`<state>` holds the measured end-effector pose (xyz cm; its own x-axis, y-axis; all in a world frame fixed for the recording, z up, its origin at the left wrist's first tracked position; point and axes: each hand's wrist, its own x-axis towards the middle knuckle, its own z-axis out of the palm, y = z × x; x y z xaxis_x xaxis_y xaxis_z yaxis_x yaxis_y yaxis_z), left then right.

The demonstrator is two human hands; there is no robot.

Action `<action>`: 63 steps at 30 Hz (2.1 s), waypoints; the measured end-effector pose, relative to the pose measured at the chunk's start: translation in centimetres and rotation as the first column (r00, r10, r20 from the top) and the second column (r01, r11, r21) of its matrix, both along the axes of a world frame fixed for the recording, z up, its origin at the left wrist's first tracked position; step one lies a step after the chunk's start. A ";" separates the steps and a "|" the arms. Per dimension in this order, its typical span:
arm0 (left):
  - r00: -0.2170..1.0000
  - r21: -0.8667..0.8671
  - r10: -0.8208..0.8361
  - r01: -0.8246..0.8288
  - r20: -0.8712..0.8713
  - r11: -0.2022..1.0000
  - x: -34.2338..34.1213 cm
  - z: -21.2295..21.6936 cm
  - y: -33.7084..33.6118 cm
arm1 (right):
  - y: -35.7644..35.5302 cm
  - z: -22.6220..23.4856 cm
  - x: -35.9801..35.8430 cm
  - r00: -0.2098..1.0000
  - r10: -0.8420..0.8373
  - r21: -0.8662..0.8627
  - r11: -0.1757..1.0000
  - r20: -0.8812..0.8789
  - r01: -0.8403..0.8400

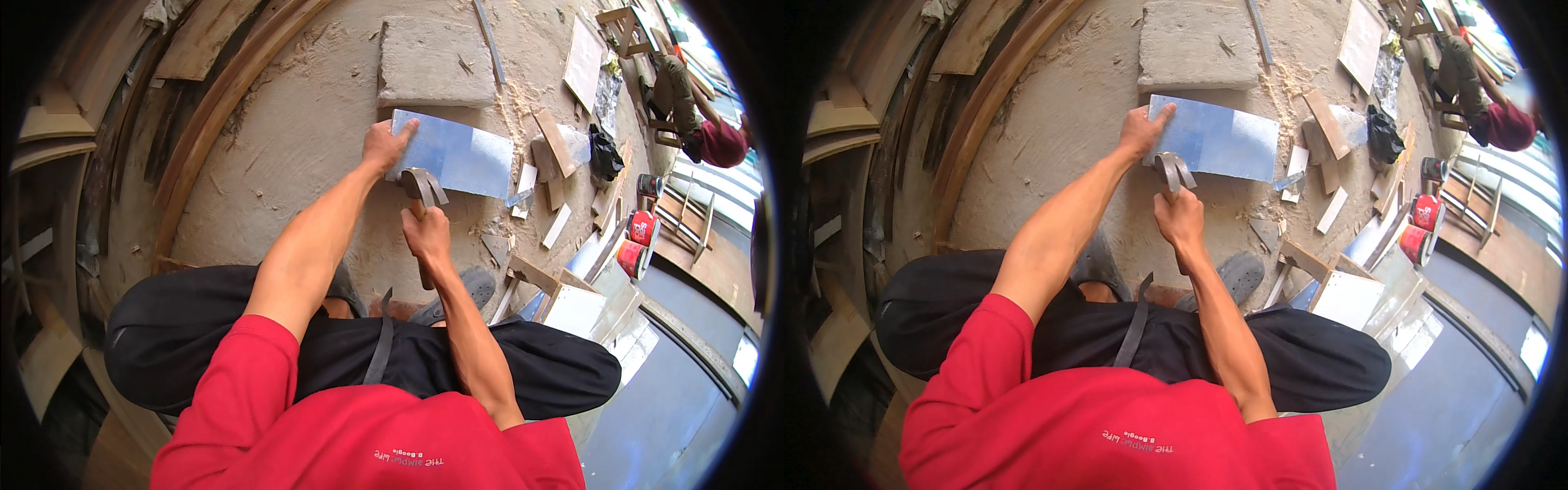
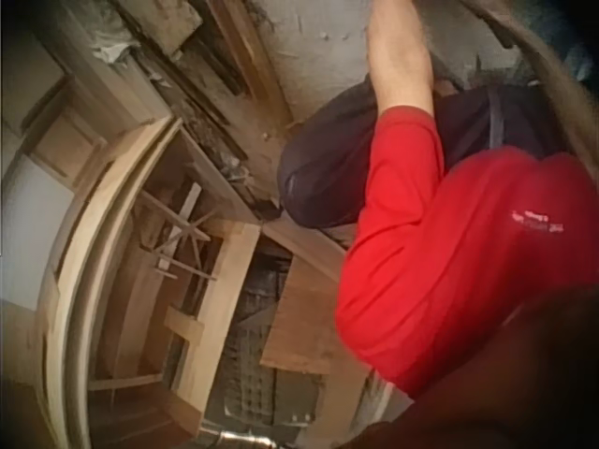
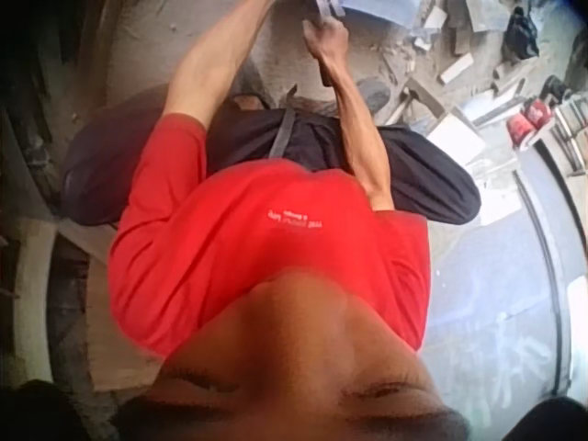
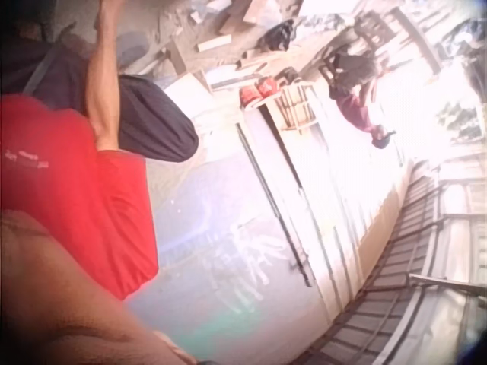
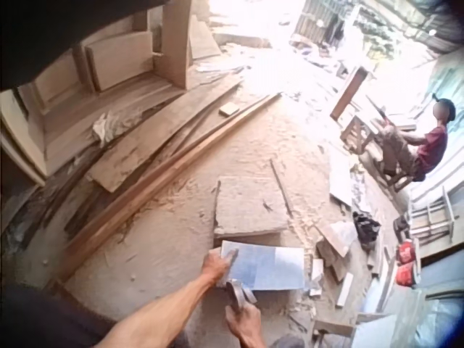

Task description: The person assembles a small wooden box by aligning and nailing thin wooden panels together. They use a hammer to drive nails into the joints, repeatedly flipping the box to secure all sides. The person also handles a small black bag and a metal ruler during the process.

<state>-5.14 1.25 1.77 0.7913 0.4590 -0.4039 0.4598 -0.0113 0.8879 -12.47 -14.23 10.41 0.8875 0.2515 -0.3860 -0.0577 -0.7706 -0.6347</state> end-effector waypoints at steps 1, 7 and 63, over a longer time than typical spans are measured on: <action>1.000 -0.009 0.011 -0.011 0.005 1.000 0.0 -0.2 0.2 | 0.1 0.7 0.3 0.998 0.029 -0.006 1.000 0.056 -0.029; 1.000 0.052 -0.007 0.007 -0.001 0.999 -0.1 -0.7 0.2 | 0.0 -0.2 -1.0 0.917 0.109 0.123 0.978 0.383 -0.168; 0.811 -0.097 -0.436 0.435 -0.390 0.895 -5.7 4.7 2.3 | -21.1 -5.3 7.9 0.854 0.487 -0.453 0.729 -0.185 -0.514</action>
